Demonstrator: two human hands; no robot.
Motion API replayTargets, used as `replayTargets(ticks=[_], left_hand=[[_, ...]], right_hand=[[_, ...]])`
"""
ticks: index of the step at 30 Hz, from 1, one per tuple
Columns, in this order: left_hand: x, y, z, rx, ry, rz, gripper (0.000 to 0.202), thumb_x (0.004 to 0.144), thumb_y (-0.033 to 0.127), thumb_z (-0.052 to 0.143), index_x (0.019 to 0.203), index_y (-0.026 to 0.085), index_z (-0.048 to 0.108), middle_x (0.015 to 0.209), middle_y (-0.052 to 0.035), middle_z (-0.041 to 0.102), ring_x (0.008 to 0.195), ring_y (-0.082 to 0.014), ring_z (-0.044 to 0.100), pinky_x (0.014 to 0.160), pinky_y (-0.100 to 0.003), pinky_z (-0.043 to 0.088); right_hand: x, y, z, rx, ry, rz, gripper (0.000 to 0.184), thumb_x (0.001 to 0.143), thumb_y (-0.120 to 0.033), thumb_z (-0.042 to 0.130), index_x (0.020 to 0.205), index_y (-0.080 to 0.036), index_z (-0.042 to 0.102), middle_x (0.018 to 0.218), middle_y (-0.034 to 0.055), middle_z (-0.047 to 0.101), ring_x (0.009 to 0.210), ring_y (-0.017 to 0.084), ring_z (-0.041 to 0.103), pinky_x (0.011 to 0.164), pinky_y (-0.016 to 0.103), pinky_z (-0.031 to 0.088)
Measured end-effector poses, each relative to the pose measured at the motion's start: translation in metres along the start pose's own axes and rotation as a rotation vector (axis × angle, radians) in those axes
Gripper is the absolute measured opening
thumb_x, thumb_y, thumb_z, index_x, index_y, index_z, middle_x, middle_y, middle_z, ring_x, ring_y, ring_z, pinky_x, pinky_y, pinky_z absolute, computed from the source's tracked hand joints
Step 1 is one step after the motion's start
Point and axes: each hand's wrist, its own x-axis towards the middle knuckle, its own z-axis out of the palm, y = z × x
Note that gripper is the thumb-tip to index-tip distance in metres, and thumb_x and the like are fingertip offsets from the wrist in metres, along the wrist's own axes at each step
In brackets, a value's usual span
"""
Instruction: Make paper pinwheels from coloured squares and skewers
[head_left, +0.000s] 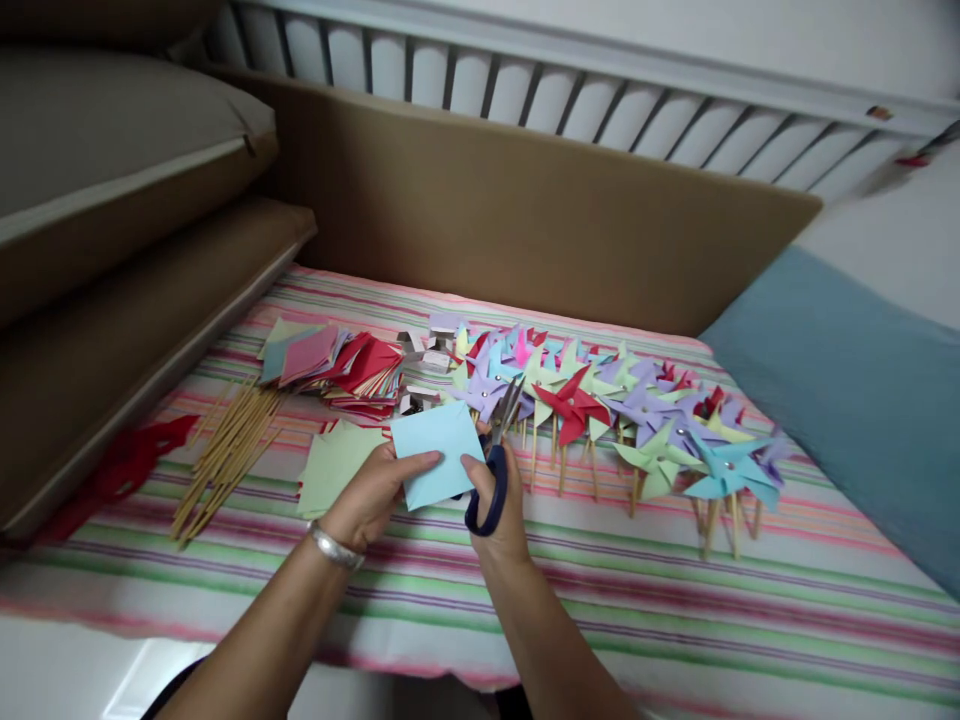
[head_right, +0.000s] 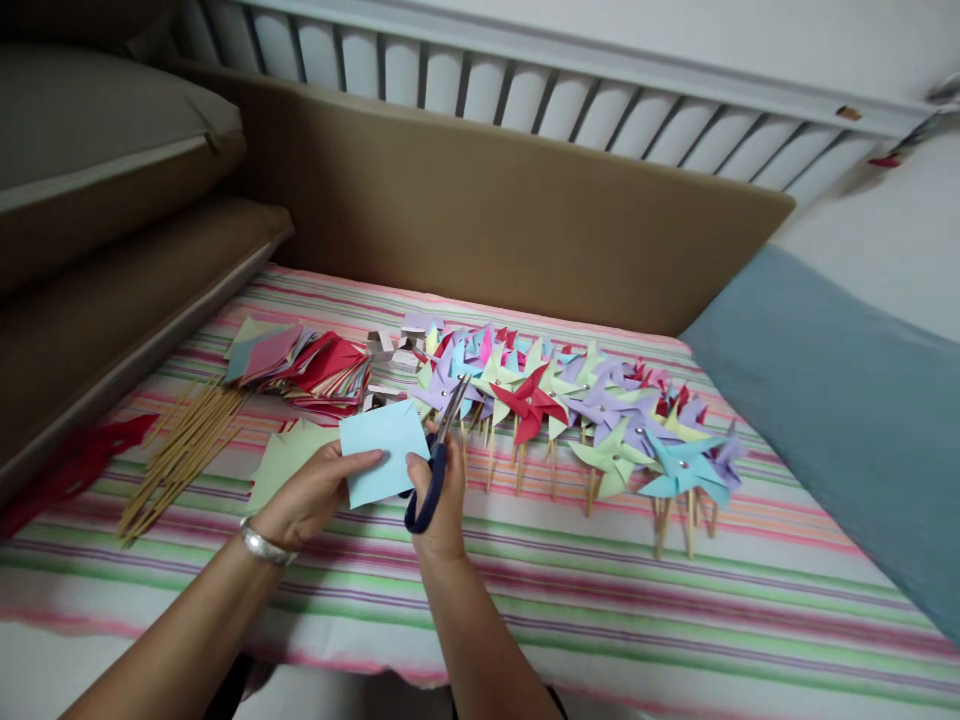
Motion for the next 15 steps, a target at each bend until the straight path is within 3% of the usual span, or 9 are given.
replayTargets(ticks=[4,8,11,15], left_hand=[[0.005,-0.007,0.003,-0.01,0.174,0.156,0.044,0.057,0.029,0.076,0.096,0.011,0.066,0.092,-0.0104,0.07,0.084,-0.0238,0.063,0.08,-0.034,0.046],[0.008,0.016,-0.023,0.057,0.342,0.256,0.039,0.054,0.03,0.076,0.087,0.012,0.067,0.088,-0.0086,0.071,0.078,-0.0222,0.064,0.076,-0.032,0.046],[0.003,0.035,-0.045,0.125,0.355,0.21,0.038,0.054,0.031,0.076,0.085,0.01,0.068,0.082,-0.0091,0.071,0.071,-0.0218,0.064,0.071,-0.032,0.047],[-0.007,0.049,-0.065,0.209,0.283,0.119,0.035,0.054,0.028,0.076,0.083,0.009,0.069,0.077,-0.0095,0.071,0.066,-0.0209,0.063,0.066,-0.031,0.047]], right_hand=[[-0.003,-0.002,0.001,-0.084,-0.039,0.005,0.044,0.071,-0.024,0.061,0.112,-0.022,0.047,0.102,0.0039,0.058,0.085,0.017,0.057,0.075,0.029,0.046],[-0.006,-0.014,0.003,-0.134,-0.198,0.103,0.048,0.071,-0.027,0.063,0.115,-0.022,0.046,0.082,-0.0005,0.056,0.063,0.012,0.054,0.057,0.025,0.044],[-0.007,-0.023,0.003,-0.21,-0.381,0.196,0.044,0.073,-0.036,0.061,0.112,-0.018,0.048,0.07,-0.0013,0.055,0.049,0.01,0.051,0.046,0.023,0.04],[-0.01,-0.027,0.002,-0.28,-0.652,0.378,0.055,0.071,-0.05,0.061,0.113,-0.016,0.05,0.06,-0.0028,0.053,0.042,0.008,0.048,0.039,0.021,0.037]])
